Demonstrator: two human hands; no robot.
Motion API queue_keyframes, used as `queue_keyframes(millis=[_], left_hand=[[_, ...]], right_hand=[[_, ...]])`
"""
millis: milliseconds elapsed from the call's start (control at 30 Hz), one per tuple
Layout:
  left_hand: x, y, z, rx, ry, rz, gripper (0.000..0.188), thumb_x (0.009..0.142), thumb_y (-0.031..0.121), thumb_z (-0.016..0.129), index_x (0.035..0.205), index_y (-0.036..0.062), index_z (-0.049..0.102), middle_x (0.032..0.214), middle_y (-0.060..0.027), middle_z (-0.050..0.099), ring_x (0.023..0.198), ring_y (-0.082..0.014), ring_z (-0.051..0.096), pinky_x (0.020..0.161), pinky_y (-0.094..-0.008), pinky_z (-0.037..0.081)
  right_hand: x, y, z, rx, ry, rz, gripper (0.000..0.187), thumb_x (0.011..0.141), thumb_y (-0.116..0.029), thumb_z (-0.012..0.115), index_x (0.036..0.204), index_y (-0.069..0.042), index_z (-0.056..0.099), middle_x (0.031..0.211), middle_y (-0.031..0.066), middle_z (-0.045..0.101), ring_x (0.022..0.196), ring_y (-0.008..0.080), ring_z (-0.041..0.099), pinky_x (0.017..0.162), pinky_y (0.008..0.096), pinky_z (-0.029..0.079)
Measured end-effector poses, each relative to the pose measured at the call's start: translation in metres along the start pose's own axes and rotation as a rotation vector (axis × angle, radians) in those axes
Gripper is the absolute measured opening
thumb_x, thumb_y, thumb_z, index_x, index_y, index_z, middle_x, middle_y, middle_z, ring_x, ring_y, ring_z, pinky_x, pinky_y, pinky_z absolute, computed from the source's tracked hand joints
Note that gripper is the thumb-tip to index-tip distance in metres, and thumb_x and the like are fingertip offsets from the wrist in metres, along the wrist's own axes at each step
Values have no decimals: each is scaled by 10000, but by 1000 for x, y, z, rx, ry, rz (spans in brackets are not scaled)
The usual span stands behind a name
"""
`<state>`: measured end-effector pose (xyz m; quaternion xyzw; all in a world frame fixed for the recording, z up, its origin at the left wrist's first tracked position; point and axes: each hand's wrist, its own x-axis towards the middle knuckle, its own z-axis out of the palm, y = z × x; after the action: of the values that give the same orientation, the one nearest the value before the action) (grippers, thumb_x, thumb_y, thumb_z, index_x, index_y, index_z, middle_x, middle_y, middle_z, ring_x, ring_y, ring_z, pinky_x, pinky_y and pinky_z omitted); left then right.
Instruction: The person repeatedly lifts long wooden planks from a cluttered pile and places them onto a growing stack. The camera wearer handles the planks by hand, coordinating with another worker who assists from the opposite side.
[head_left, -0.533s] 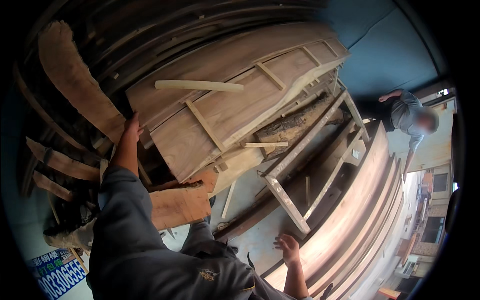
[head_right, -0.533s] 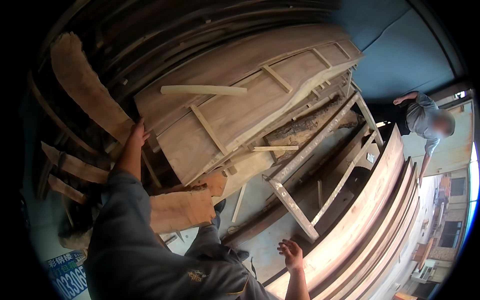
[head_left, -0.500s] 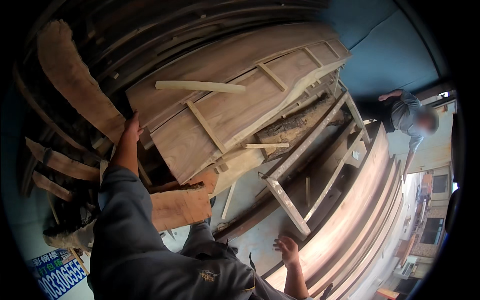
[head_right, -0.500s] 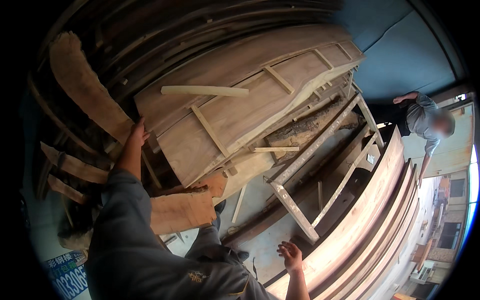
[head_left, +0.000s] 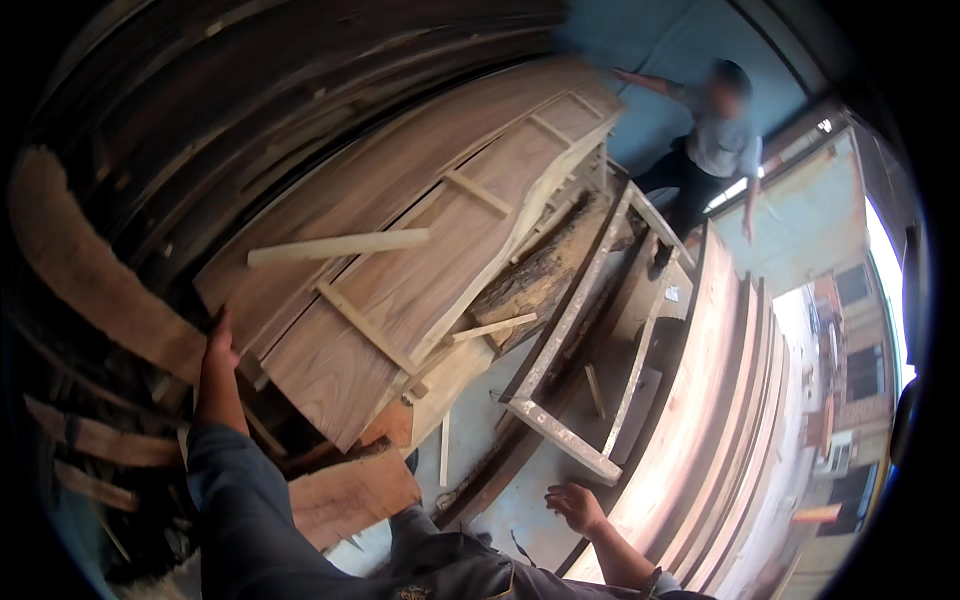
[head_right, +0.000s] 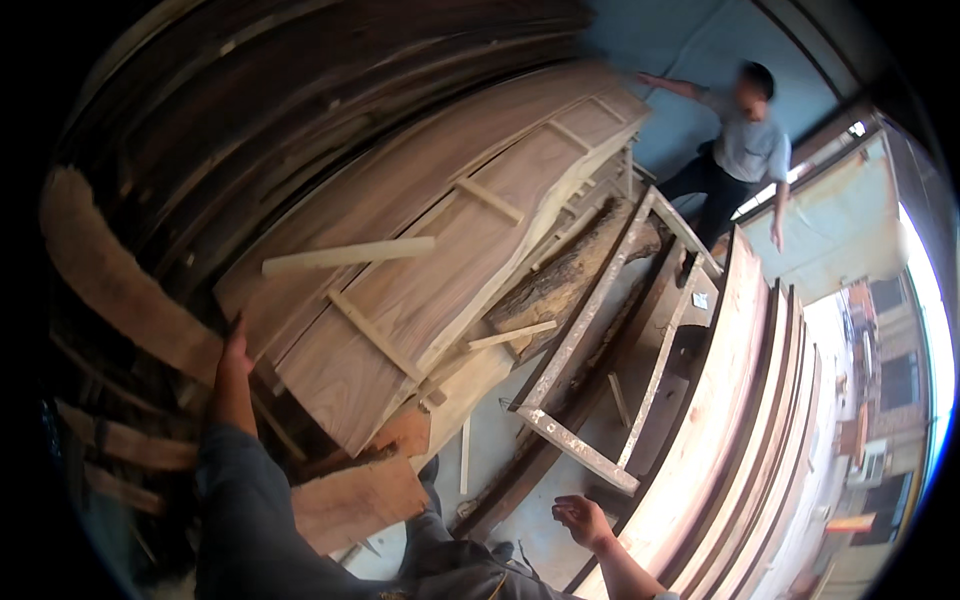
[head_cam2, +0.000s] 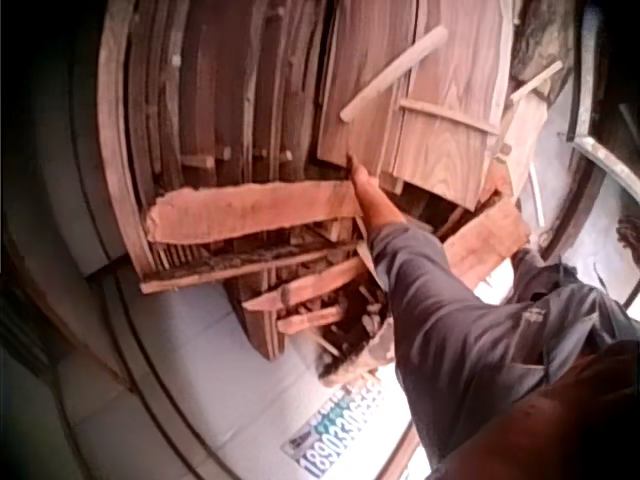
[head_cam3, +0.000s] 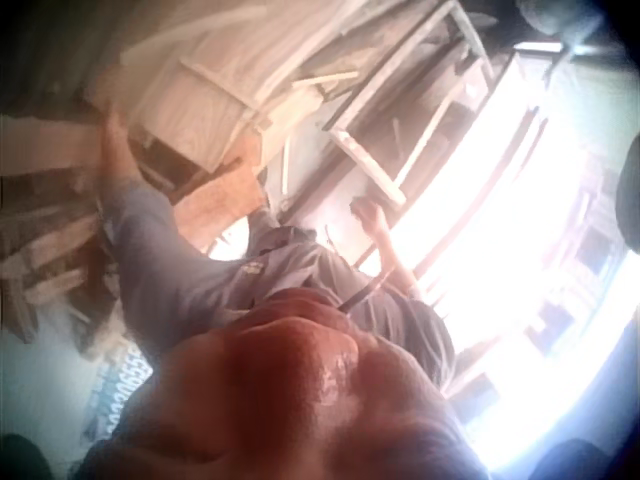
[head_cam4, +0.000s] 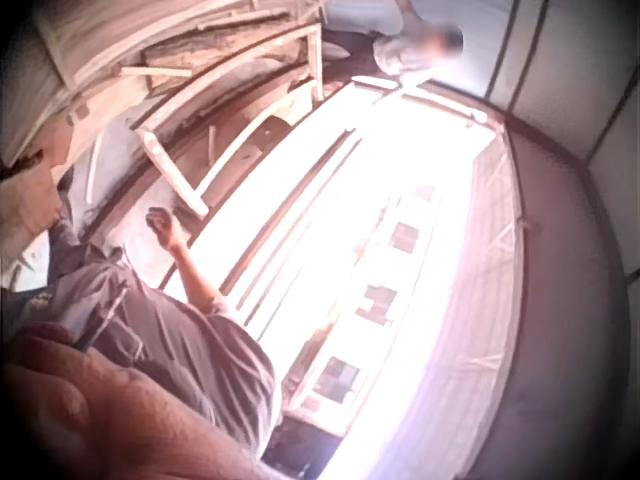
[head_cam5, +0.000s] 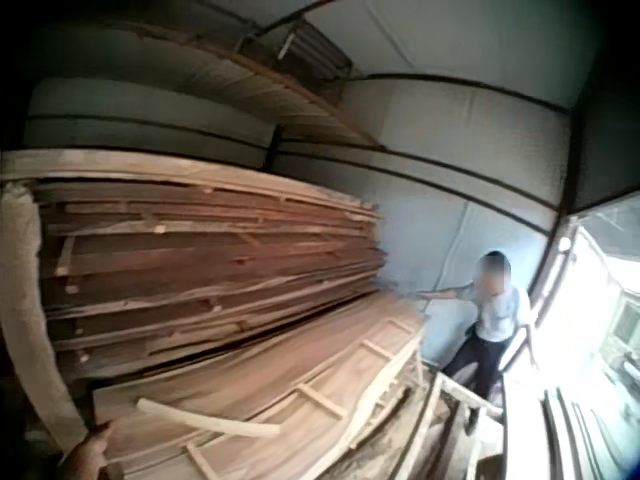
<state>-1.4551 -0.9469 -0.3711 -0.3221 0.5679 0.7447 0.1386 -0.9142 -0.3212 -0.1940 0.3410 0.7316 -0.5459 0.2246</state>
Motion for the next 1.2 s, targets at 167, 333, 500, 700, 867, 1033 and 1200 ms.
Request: queue_keyframes(millis=[167,333,500,700,867,1033,1200], left_hand=[[9,0,1,43,-20,43,754,979,615,568,1585,221,351,1603,-48,397,1434,-264,399,1122,-517,382],[18,-9,-17,133,150,-49,852,942,687,568,1617,255,277,1655,-30,300,1490,-272,300,1169,-535,265],[14,-8,-17,63,5,-62,865,925,707,575,1612,261,298,1670,-35,269,1502,-284,259,1179,-569,201],[4,-5,-15,59,41,6,818,971,633,562,1594,162,319,1593,-70,409,1418,-275,428,1143,-497,377],[-19,13,12,94,33,-23,807,960,618,602,1594,196,334,1607,-57,382,1416,-288,419,1115,-546,388],[-30,-2,1,79,56,-69,796,980,617,568,1597,177,324,1605,-75,384,1417,-299,420,1111,-554,388],[-124,-65,23,-43,-31,-46,783,999,558,579,1582,95,336,1581,-101,418,1406,-278,444,1149,-465,379]], right_hand=[[82,-83,17,-99,100,-321,329,974,-195,685,1226,12,644,1097,102,735,987,180,695,859,324,548],[226,-308,82,-466,247,-796,539,894,-287,729,1361,-65,574,1271,165,647,1121,354,658,945,410,534],[376,-409,177,-939,612,-1183,662,872,-390,718,1442,-121,514,1405,158,567,1301,346,548,1097,455,424],[404,-416,228,-1162,228,-865,378,949,-397,613,1205,-120,615,1144,128,690,1086,342,666,921,482,528],[323,-343,182,-766,122,-701,396,964,-446,606,1067,-65,574,1050,219,674,988,426,656,815,515,523],[194,-235,105,-421,186,-478,481,949,-485,673,995,-18,569,818,204,641,773,362,643,701,477,496],[75,-138,40,18,264,-245,351,971,-340,692,1009,-7,585,737,34,592,680,125,582,619,327,490]])
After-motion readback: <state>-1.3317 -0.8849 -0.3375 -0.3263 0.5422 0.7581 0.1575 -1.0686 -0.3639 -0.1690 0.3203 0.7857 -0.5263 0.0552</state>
